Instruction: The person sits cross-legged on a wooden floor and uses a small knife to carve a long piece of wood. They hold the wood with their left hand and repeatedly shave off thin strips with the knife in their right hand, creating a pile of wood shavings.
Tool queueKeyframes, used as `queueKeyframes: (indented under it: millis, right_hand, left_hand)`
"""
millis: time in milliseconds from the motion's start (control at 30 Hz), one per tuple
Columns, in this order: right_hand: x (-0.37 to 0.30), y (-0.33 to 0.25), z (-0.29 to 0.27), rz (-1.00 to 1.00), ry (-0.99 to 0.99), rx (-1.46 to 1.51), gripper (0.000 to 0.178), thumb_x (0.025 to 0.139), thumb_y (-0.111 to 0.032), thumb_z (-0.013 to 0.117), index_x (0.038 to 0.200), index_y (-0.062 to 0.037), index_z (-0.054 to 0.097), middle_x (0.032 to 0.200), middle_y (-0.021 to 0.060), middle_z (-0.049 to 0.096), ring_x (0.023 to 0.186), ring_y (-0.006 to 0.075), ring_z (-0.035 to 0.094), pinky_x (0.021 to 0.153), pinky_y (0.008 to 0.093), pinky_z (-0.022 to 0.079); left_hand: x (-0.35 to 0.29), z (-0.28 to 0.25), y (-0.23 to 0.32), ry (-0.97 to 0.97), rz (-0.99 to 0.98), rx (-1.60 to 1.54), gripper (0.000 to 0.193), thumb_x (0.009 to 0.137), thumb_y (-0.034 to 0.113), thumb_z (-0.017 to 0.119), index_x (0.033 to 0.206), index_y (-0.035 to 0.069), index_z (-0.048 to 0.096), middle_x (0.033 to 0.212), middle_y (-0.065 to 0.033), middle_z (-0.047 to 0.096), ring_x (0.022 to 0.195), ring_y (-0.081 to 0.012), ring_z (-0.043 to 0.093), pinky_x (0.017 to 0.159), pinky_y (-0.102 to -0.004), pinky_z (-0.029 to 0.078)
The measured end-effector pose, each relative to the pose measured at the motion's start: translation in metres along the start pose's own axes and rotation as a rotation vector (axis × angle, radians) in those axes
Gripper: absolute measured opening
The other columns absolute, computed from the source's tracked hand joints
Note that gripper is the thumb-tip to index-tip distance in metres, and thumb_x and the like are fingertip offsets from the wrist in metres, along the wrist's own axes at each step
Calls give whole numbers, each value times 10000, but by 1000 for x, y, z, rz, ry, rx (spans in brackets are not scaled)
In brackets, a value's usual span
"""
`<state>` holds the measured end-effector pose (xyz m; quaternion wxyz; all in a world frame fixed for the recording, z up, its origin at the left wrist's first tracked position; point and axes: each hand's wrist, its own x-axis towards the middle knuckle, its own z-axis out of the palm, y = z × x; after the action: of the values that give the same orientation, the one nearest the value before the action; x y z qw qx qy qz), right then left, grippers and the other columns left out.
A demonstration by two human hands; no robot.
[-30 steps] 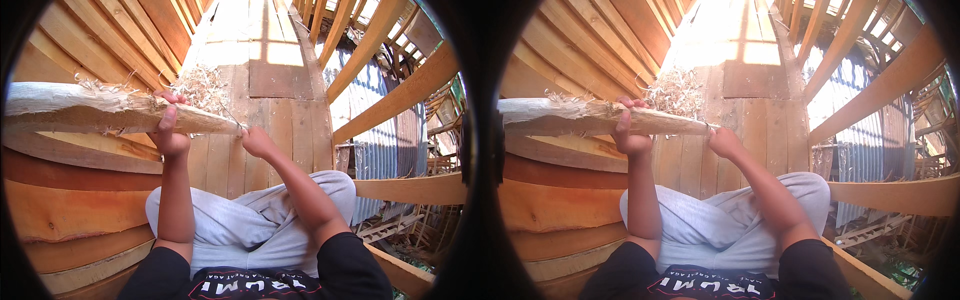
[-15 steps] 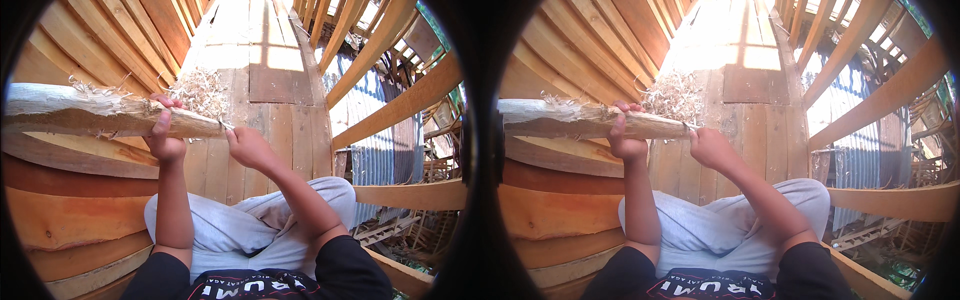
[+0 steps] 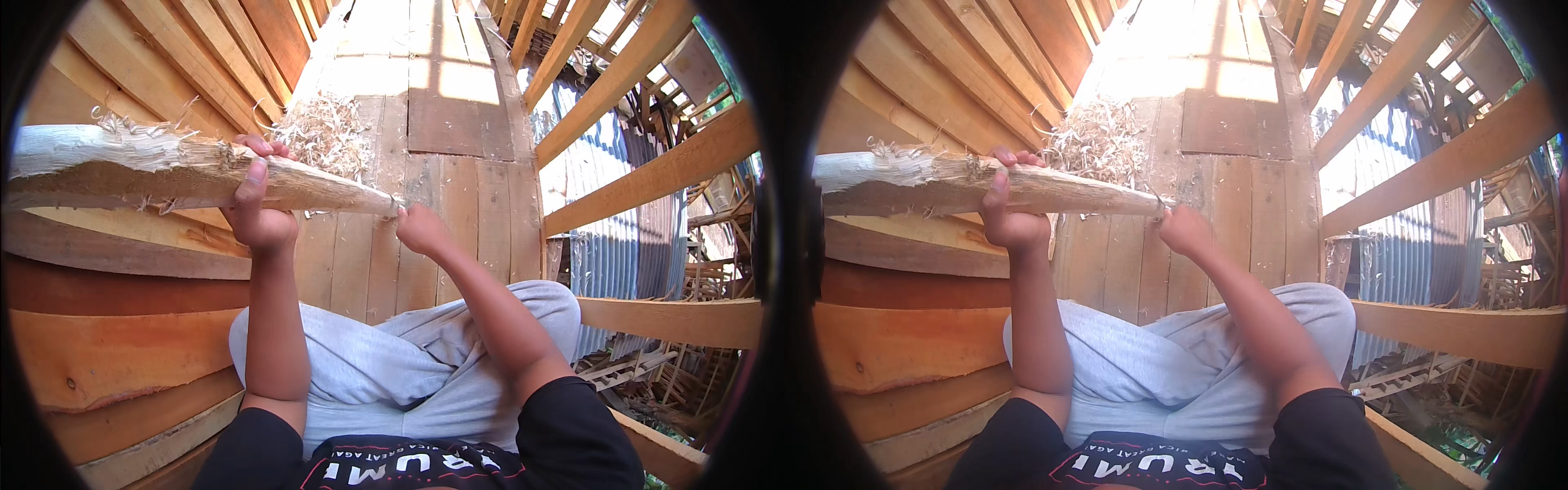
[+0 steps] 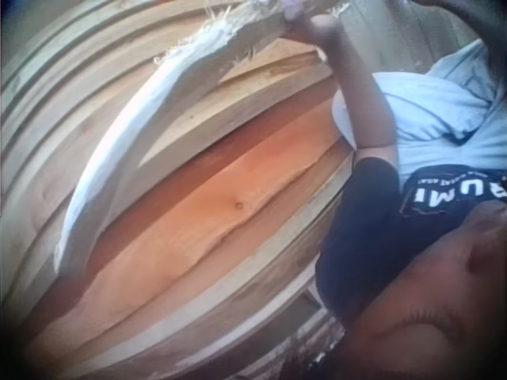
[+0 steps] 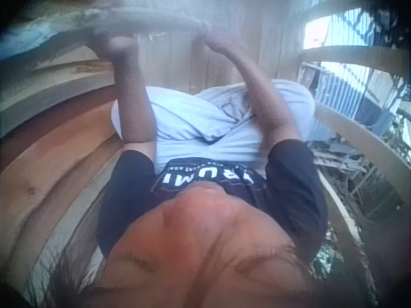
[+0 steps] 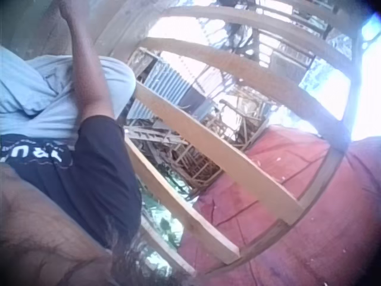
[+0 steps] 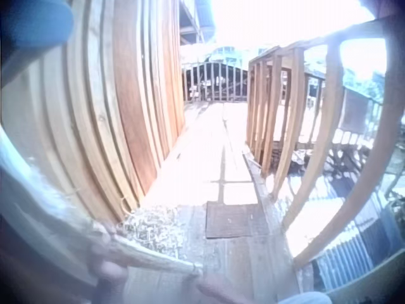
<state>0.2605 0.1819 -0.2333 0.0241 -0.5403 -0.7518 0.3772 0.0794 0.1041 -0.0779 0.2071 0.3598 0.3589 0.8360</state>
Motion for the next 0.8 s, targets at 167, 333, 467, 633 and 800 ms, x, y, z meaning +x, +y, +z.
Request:
queueKeyframes:
  millis: [167,333,467,633,800]
  right_hand:
    - [-4,-26,-16,-63,-81,78,459,965,-300,418,915,98,639,940,320,640,936,471,615,837,521,473]
    - [-8,-27,-21,-38,-150,152,463,967,-308,424,960,103,636,947,345,628,951,477,607,843,508,474]
    - [5,-5,-16,63,-203,133,456,970,-305,427,939,99,636,922,336,629,916,466,617,830,506,478]
    - [-18,-52,-26,-116,-152,231,463,971,-309,423,927,101,633,920,331,632,917,467,616,828,506,478]
    - [5,-15,0,-131,-37,122,450,979,-300,411,832,74,612,834,315,620,832,464,607,762,515,458]
  left_hand:
    - [0,2,1,-129,35,0,261,749,142,579,967,5,537,919,-99,526,835,-235,563,772,-374,502]
    - [-1,-7,3,-34,14,87,313,763,260,569,972,30,535,930,-95,510,871,-248,559,812,-378,477]
    - [11,-25,0,-2,-78,1,316,773,291,574,959,38,537,920,-98,524,875,-247,556,821,-370,473]
    - [9,-25,1,136,-76,0,296,754,242,583,949,21,548,895,-107,532,831,-237,554,751,-377,489]
    - [21,-31,-3,195,-81,46,282,777,306,581,930,75,531,860,-106,531,845,-226,538,765,-362,457]
